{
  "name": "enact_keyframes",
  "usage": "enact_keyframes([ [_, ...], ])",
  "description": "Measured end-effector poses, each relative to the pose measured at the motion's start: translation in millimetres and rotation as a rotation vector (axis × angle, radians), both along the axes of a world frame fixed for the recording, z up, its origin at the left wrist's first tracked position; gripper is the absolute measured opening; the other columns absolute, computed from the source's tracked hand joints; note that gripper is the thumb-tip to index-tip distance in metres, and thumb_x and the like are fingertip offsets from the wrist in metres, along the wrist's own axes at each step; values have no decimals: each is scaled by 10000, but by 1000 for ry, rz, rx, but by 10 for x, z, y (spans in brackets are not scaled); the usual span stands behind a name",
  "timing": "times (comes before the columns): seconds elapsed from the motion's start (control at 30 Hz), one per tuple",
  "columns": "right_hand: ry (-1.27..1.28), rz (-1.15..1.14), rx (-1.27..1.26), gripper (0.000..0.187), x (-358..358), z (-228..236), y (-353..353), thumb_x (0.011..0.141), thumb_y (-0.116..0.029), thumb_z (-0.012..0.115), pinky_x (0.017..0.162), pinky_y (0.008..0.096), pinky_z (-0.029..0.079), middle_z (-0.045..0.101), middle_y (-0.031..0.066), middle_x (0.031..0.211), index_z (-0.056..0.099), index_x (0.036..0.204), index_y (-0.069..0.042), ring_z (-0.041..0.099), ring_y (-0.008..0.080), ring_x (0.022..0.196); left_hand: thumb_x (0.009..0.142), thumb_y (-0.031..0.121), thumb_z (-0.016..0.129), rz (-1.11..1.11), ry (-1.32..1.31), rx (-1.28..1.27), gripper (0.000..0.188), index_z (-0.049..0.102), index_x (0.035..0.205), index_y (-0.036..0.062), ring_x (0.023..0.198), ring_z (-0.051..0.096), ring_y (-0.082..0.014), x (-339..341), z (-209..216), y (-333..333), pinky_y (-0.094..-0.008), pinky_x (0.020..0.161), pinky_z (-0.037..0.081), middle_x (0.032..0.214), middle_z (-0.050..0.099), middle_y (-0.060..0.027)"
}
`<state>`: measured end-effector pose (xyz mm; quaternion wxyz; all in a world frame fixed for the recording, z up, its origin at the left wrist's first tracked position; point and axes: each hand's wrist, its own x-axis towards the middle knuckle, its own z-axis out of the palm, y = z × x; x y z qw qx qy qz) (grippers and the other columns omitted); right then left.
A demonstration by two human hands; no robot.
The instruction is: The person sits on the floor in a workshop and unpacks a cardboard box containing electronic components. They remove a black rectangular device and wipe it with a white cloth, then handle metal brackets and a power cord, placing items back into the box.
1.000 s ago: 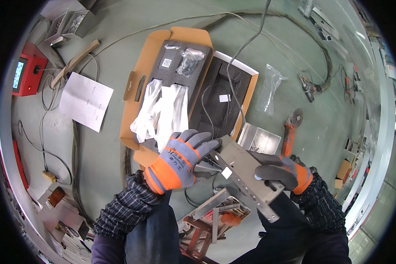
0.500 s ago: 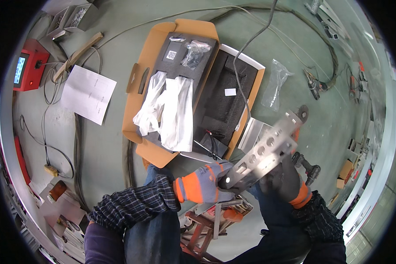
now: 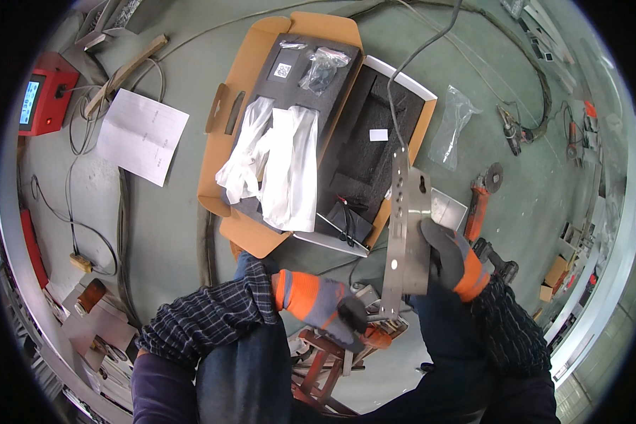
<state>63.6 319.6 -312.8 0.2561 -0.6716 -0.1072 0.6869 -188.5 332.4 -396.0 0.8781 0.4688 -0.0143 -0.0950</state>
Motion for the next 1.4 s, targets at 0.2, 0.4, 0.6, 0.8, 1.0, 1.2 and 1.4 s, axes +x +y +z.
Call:
enact_keyframes([
  [0.2,-80,186,38,554,20,-863,329,938,-618,564,400,268,315,540,7,568,653,888,-74,449,97,413,937,344,670,-344,37,-105,303,690,903,44,589,583,-98,2,-26,-48,-264,502,462,694,640,-16],
  [0.4,-192,-34,1,483,-62,-1807,682,955,-538,586,422,312,388,534,32,564,597,1017,-59,502,164,437,933,274,681,-44,-131,-232,244,707,1063,69,631,612,-96,-30,-38,15,-260,561,507,777,685,-7],
  [0.6,-358,3,7,479,44,-2149,832,919,-549,645,443,280,413,556,36,618,598,967,-75,521,132,484,988,160,610,-46,152,-247,287,645,1218,-7,873,683,-121,-104,16,279,-255,727,575,1079,701,-90],
  [0.8,-307,-19,124,433,118,-2464,728,957,-484,617,462,293,443,574,41,643,603,961,-51,554,145,498,1002,156,580,14,128,-410,280,638,1227,0,890,674,-105,-70,-75,221,-242,717,574,1123,686,-69],
  [1.0,-290,20,62,330,202,-2664,739,986,-198,574,437,368,488,650,132,737,524,1239,8,638,258,544,997,160,591,22,142,-427,292,644,1240,7,879,667,-96,-26,-22,240,-239,705,557,1115,695,-71],
  [1.2,-312,12,130,385,264,-2923,686,974,-232,605,474,386,512,648,128,730,542,1277,-4,641,265,553,979,186,635,20,162,-389,321,646,1247,11,854,656,-95,-45,14,309,-242,709,540,1068,711,-65],
  [1.4,-376,3,50,378,85,-2541,1014,1001,-313,578,450,344,450,631,89,705,569,1263,-41,572,209,505,972,188,651,65,161,-418,315,654,1240,23,816,633,-82,-65,-83,177,-244,698,523,1040,711,-61],
])
